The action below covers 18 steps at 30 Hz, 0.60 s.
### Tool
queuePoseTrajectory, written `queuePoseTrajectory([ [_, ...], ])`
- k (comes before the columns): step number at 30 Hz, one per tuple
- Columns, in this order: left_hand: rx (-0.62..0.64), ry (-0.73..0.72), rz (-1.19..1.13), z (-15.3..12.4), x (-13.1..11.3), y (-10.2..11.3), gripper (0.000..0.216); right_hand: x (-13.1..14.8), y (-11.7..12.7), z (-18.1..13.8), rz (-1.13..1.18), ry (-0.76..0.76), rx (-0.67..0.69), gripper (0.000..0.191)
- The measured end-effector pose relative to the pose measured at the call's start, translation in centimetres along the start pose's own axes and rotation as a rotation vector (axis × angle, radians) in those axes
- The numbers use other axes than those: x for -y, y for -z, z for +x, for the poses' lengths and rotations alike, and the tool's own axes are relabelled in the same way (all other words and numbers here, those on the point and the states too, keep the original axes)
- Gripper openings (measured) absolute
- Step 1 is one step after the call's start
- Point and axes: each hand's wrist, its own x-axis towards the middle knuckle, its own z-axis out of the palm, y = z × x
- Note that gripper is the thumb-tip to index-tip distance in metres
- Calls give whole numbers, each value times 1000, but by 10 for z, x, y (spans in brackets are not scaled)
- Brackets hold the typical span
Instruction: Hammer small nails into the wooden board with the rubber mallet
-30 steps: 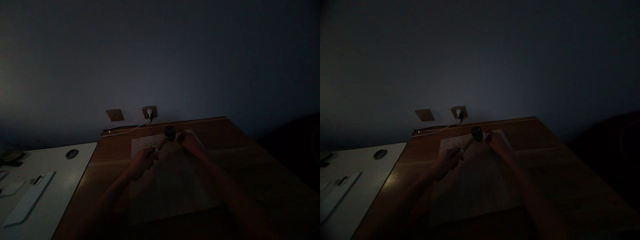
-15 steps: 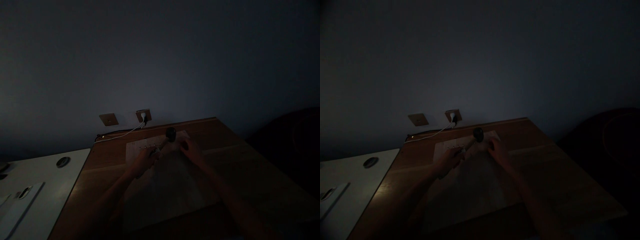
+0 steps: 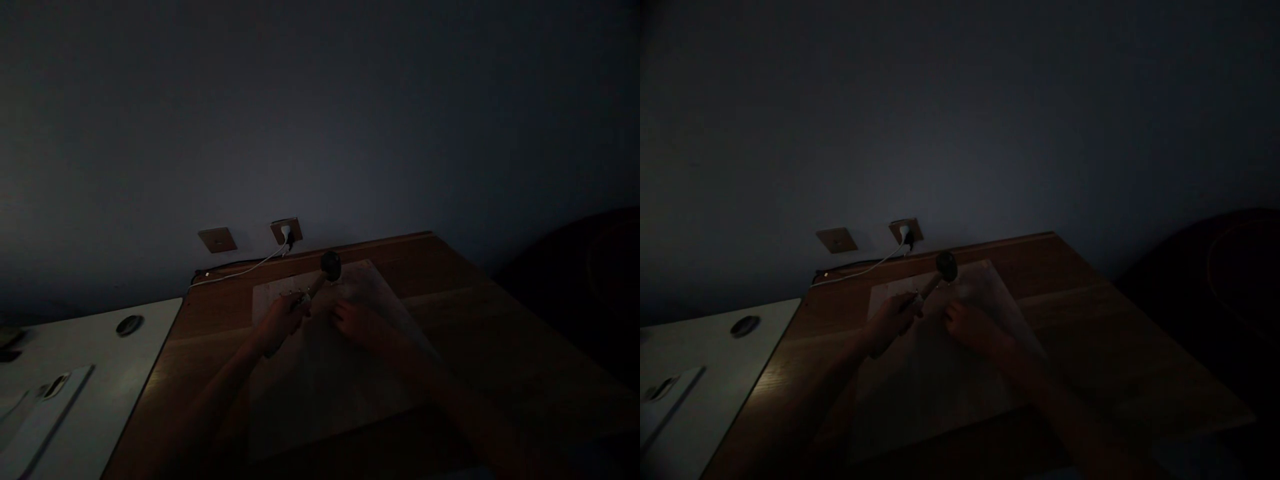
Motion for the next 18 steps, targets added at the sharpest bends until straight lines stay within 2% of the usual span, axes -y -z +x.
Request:
queuePoseTrajectory([
  [3, -2, 11, -12, -1, 1, -1, 39, -1, 6, -4, -87, 35, 41, 26],
  [6, -3, 0, -22, -1, -1, -3, 37, -13, 10, -10, -27, 21, 25, 26],
  [9, 18, -2, -27, 0, -3, -3, 34, -45, 11, -19, 146, -187, -127, 29],
  [12, 32, -13, -34, 1, -5, -4, 32, -82, 14, -24, 281, -613, -338, 26],
  [13, 35, -17, -35, 1, -6, -5, 33, -92, 15, -24, 293, -679, -361, 27],
  [15, 43, -20, -40, 2, -9, -6, 34, -103, 16, -22, 312, -724, -362, 29],
  [18, 50, -13, -41, 2, -12, -8, 35, -105, 14, -12, 344, -689, -323, 30],
])
